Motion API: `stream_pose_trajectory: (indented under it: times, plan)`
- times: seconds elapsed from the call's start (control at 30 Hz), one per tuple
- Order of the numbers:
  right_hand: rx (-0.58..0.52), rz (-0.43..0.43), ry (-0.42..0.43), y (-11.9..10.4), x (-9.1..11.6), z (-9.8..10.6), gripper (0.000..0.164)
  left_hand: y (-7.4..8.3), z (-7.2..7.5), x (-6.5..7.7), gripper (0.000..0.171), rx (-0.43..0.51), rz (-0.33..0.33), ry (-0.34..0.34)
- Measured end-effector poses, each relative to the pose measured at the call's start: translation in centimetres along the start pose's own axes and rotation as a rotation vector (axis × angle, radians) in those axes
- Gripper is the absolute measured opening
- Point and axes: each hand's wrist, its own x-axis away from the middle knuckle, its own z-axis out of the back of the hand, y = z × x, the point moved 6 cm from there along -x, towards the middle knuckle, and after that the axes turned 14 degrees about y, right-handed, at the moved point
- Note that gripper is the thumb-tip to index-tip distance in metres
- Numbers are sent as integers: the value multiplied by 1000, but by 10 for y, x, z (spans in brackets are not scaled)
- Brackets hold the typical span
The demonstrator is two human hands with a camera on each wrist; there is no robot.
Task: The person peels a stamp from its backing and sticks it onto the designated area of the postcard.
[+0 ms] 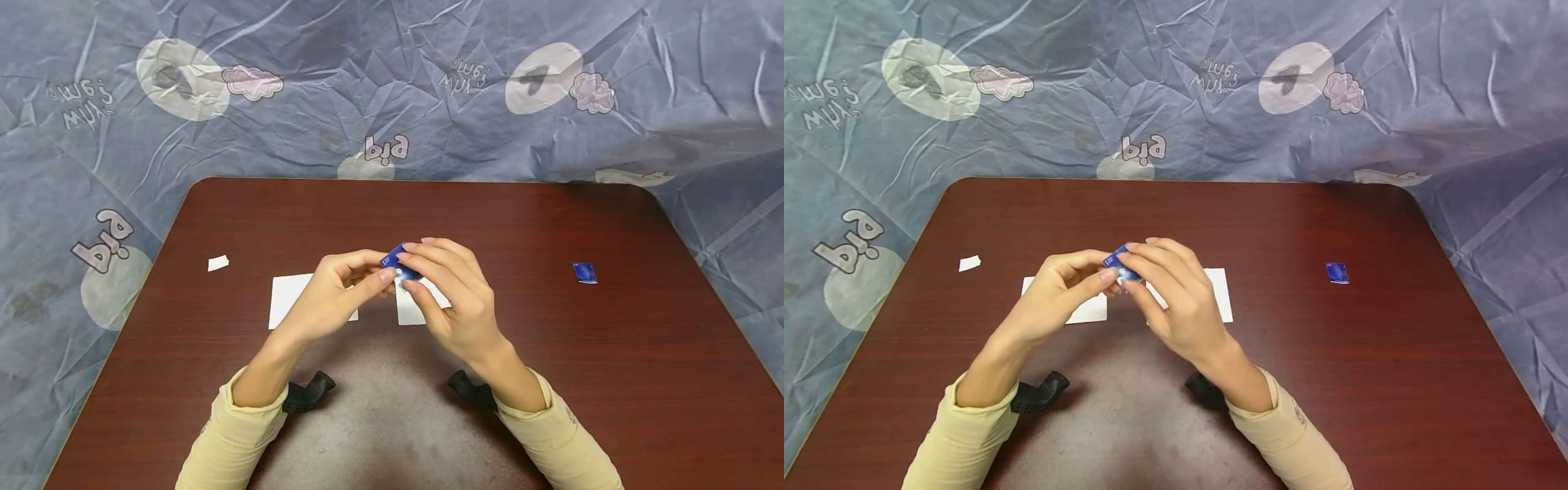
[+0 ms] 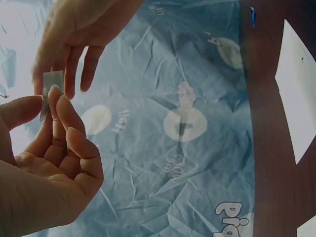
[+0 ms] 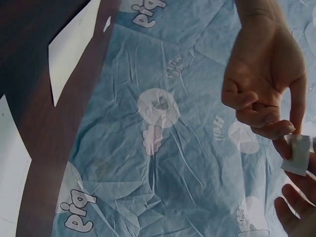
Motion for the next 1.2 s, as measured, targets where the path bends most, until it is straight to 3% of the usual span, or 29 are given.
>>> stream_pose_trajectory:
  times: [0.4, 0.77, 0.9, 1.07, 1.2]
  plan:
    - [-22, -28, -124, 6, 1, -2, 33, -4, 1, -1, 19, 48, 28, -47]
    - [31, -57, -179, 11, 7, -4, 39, -12, 4, -6, 22, 19, 59, -73]
    - [0, -160, -223, 18, 11, -7, 39, -17, 7, -10, 20, -51, 55, -70]
    - [-27, -352, -225, 30, 16, -7, 19, -24, 11, -14, 18, -162, 57, -69]
    - [-44, -489, -223, 38, 18, -7, 22, -25, 11, -15, 17, -204, 62, -82]
